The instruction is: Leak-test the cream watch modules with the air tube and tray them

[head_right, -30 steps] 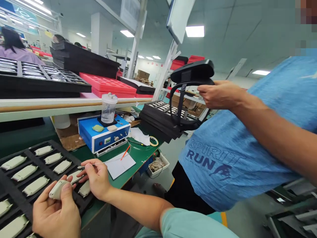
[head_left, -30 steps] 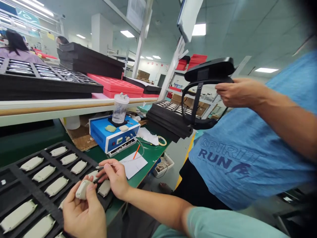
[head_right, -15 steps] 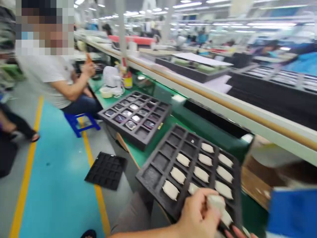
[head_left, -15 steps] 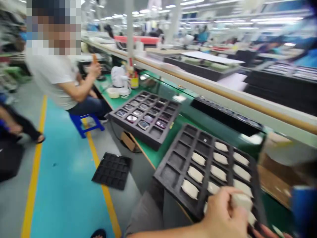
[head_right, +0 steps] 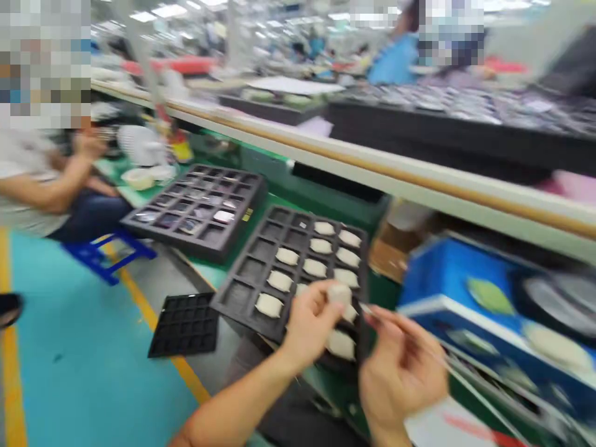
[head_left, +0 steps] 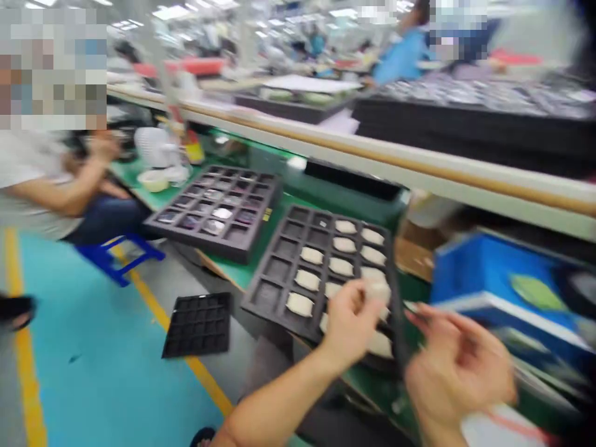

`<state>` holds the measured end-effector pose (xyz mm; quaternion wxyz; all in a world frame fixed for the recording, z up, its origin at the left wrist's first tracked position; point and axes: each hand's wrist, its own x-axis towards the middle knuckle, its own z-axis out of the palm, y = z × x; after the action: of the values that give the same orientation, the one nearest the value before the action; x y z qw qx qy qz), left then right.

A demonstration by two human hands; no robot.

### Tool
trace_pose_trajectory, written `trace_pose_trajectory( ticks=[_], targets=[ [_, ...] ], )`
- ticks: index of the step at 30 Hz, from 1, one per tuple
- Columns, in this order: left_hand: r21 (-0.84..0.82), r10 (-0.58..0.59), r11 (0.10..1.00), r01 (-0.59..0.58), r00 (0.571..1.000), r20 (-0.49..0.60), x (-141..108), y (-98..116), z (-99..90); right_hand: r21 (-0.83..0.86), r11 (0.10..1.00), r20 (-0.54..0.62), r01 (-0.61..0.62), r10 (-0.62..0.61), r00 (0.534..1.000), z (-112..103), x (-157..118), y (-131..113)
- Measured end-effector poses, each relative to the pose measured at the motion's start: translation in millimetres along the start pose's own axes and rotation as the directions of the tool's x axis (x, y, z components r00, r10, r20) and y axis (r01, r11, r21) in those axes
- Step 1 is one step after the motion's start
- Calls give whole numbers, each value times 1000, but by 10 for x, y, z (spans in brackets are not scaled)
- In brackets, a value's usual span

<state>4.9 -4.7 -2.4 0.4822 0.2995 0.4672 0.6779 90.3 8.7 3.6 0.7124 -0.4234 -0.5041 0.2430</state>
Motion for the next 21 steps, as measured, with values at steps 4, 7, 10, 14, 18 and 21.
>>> trace_pose_trajectory(
  ticks=[4, 7, 10, 14, 18, 21],
  targets=[
    [-57, -69, 996, 75, 992, 102, 235, 24, 118, -139, 989, -11, 51, -53, 999, -43, 212, 167],
    [-44, -101, 993, 107, 987, 127, 285, -22, 133, -109, 993, 53, 49, -43, 998, -33, 269, 293],
    [-16, -60, 998, 62, 991, 121, 230, -49, 118, -55, 998, 79, 31, -26, 997, -55, 210, 305],
    [21, -15, 1000, 12, 992, 125, 199, -71, 120, -23, 1000, 85, 10, -8, 996, -90, 171, 278],
    [41, 4, 999, -10, 992, 129, 204, -82, 120, -26, 1000, 80, 9, -6, 997, -91, 179, 272],
    [45, 13, 999, -19, 992, 127, 199, -87, 117, -26, 1000, 79, 6, -3, 997, -88, 173, 269]
  ],
)
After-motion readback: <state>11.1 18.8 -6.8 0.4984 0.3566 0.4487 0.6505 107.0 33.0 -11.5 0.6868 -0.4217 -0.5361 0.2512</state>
